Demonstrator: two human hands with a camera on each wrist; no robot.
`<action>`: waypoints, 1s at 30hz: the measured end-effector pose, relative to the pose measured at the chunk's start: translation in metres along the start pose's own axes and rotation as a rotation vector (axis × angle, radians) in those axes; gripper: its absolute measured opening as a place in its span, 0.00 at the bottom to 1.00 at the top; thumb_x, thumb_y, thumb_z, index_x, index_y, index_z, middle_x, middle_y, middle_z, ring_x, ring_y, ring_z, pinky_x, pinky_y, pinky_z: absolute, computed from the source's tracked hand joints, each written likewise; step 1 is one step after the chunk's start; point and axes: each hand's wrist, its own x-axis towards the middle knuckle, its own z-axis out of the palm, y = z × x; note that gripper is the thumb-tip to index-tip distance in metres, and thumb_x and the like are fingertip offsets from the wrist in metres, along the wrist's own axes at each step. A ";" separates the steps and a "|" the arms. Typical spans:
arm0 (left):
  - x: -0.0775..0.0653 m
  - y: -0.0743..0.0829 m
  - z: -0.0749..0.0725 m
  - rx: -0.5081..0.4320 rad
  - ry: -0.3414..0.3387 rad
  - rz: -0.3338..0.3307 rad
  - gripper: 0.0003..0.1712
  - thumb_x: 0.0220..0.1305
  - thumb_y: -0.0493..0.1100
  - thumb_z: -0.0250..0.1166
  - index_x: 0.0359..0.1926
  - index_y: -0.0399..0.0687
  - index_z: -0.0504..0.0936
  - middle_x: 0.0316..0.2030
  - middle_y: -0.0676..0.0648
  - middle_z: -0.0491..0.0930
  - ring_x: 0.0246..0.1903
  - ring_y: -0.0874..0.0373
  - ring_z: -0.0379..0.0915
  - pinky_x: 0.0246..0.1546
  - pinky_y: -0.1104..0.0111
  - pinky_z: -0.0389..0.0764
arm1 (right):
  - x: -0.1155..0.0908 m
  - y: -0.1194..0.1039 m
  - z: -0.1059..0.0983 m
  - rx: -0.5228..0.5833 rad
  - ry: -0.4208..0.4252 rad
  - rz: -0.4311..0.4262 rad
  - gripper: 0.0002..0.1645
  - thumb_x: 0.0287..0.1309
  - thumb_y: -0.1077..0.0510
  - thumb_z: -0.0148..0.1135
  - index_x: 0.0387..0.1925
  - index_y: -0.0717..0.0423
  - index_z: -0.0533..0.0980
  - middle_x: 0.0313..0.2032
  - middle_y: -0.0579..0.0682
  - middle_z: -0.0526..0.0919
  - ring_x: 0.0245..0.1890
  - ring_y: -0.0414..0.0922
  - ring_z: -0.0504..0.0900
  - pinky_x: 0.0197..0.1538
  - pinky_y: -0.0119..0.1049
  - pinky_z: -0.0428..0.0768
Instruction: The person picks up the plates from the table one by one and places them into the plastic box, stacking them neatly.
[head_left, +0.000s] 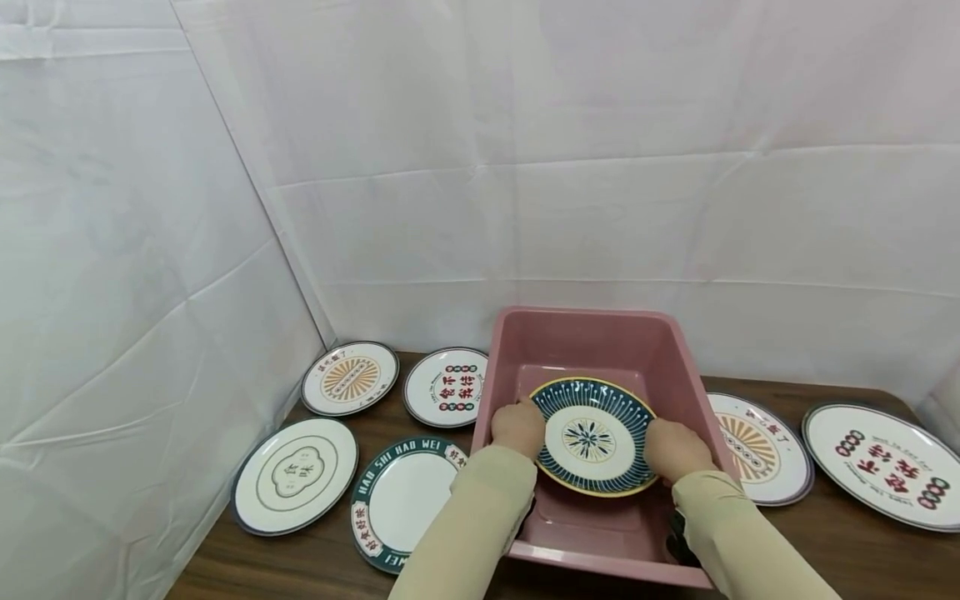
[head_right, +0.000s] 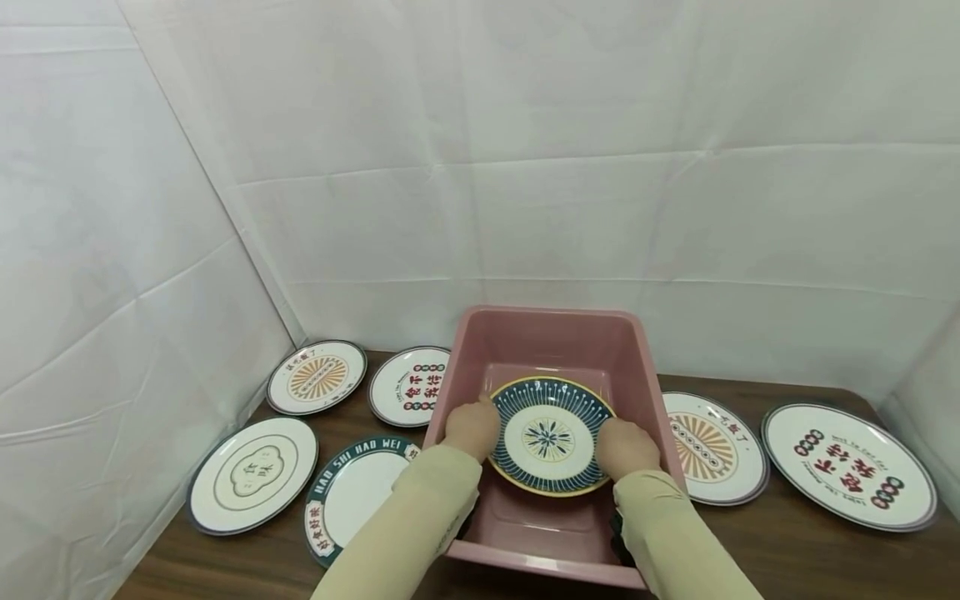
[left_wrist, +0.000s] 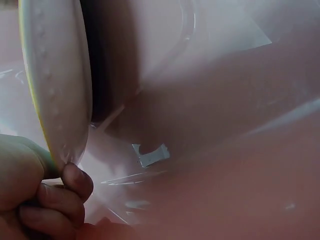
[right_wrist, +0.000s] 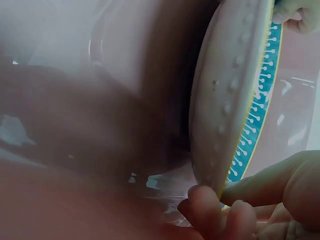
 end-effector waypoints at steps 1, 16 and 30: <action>0.000 0.000 0.000 0.010 -0.005 0.004 0.23 0.61 0.46 0.45 0.53 0.36 0.64 0.27 0.46 0.77 0.21 0.57 0.73 0.18 0.66 0.72 | -0.001 0.000 -0.001 0.002 -0.001 0.002 0.08 0.49 0.68 0.43 0.24 0.65 0.70 0.18 0.54 0.70 0.11 0.46 0.68 0.11 0.33 0.68; 0.004 0.006 -0.001 0.029 -0.025 0.073 0.21 0.61 0.46 0.44 0.50 0.35 0.68 0.28 0.46 0.76 0.21 0.57 0.72 0.15 0.65 0.71 | -0.004 0.003 -0.007 0.001 0.019 -0.016 0.09 0.50 0.70 0.41 0.25 0.66 0.70 0.19 0.56 0.71 0.11 0.45 0.68 0.11 0.34 0.67; 0.006 0.014 -0.004 -0.031 0.011 0.025 0.24 0.60 0.47 0.46 0.54 0.38 0.66 0.24 0.46 0.77 0.17 0.57 0.70 0.11 0.64 0.69 | -0.001 0.006 -0.009 -0.092 0.094 -0.026 0.15 0.55 0.68 0.37 0.43 0.77 0.61 0.30 0.67 0.73 0.29 0.58 0.74 0.28 0.51 0.71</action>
